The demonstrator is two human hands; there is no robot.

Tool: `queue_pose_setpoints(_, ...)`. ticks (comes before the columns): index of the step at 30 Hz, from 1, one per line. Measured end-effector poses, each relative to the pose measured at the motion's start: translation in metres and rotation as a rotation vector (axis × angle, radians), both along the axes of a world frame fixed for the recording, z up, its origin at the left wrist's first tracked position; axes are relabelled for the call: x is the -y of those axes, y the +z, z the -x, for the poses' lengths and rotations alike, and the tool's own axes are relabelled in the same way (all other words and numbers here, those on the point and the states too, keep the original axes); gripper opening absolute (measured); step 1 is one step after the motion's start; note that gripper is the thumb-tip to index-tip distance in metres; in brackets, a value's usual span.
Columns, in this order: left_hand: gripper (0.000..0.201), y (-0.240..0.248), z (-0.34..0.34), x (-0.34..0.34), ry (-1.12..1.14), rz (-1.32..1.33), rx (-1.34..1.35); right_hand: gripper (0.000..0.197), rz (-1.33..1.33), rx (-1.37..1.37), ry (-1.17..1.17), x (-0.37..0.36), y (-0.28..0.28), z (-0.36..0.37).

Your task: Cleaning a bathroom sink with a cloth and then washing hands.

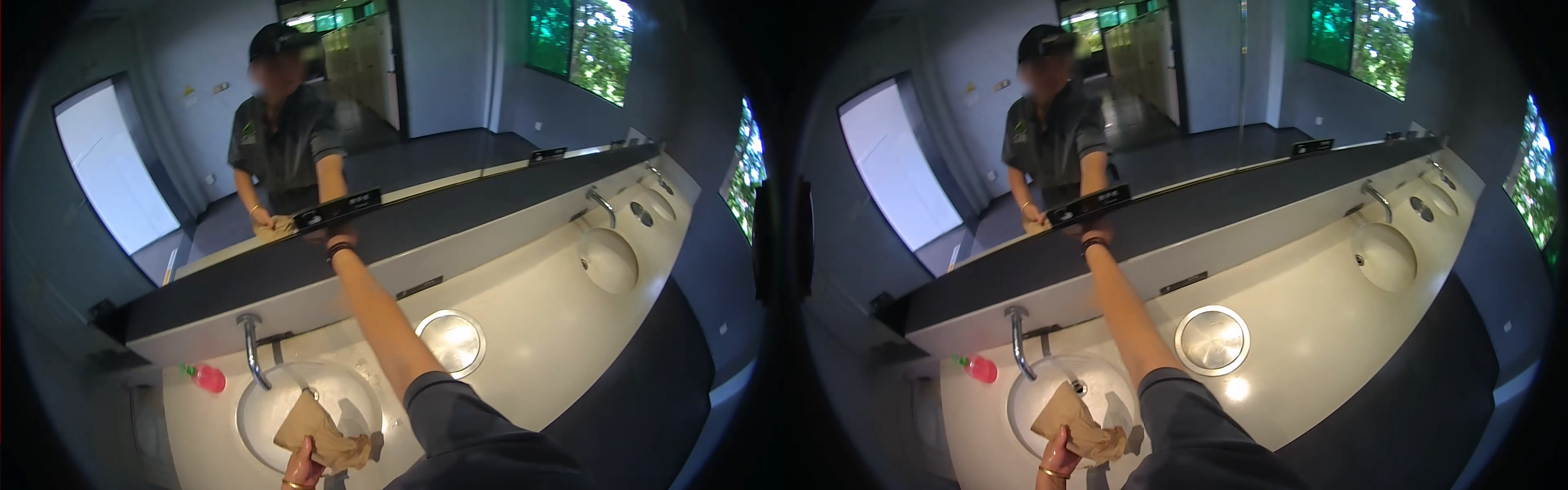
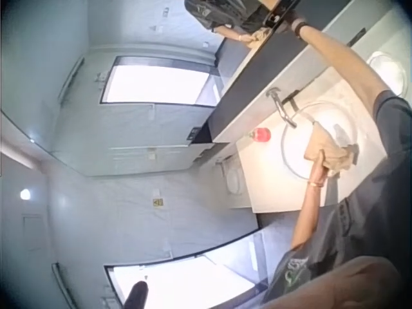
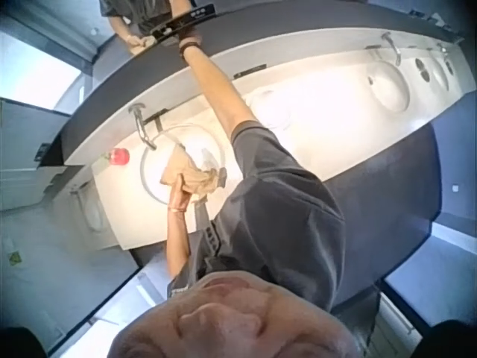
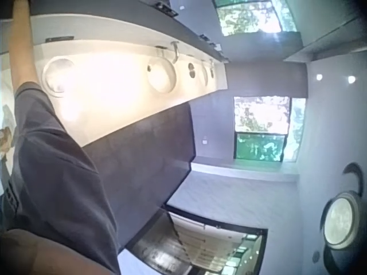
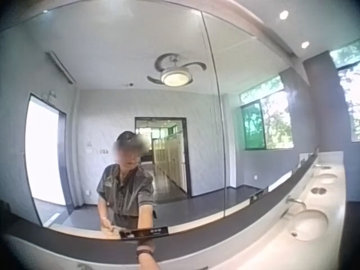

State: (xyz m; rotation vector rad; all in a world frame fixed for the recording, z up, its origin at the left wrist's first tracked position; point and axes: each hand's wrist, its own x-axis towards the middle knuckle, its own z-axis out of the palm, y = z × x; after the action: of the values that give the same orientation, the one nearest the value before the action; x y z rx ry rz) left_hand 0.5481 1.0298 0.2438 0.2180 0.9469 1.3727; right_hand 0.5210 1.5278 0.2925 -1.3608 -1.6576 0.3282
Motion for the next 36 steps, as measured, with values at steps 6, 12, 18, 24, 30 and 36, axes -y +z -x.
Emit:
queue_pose_setpoints(6,0.049,0.031,0.004,0.012,0.239,-0.053,-0.041,0.016,0.362,-0.248,0.131,0.125,0.039,-0.056)
queue_pose_setpoints(12,0.051,0.032,-0.013,-0.018,0.266,-0.178,0.06,0.011,-0.017,0.035,0.561,0.254,0.006,-0.141)
queue_pose_setpoints(18,0.033,0.011,-0.036,-0.049,0.149,-0.065,-0.04,0.015,-0.12,0.234,1.155,0.383,-0.01,-0.201)
queue_pose_setpoints(24,0.044,0.076,-0.056,-0.031,-0.113,-0.102,0.106,0.048,-0.319,-0.013,0.673,0.363,0.086,-0.259)
queue_pose_setpoints(30,0.064,0.162,-0.118,-0.019,-0.367,-0.168,0.078,0.042,-0.098,0.105,0.862,0.413,0.053,-0.24)
queue_pose_setpoints(36,0.058,0.15,-0.106,-0.001,-0.354,-0.412,0.272,0.034,0.19,0.019,0.62,0.451,0.069,-0.23)
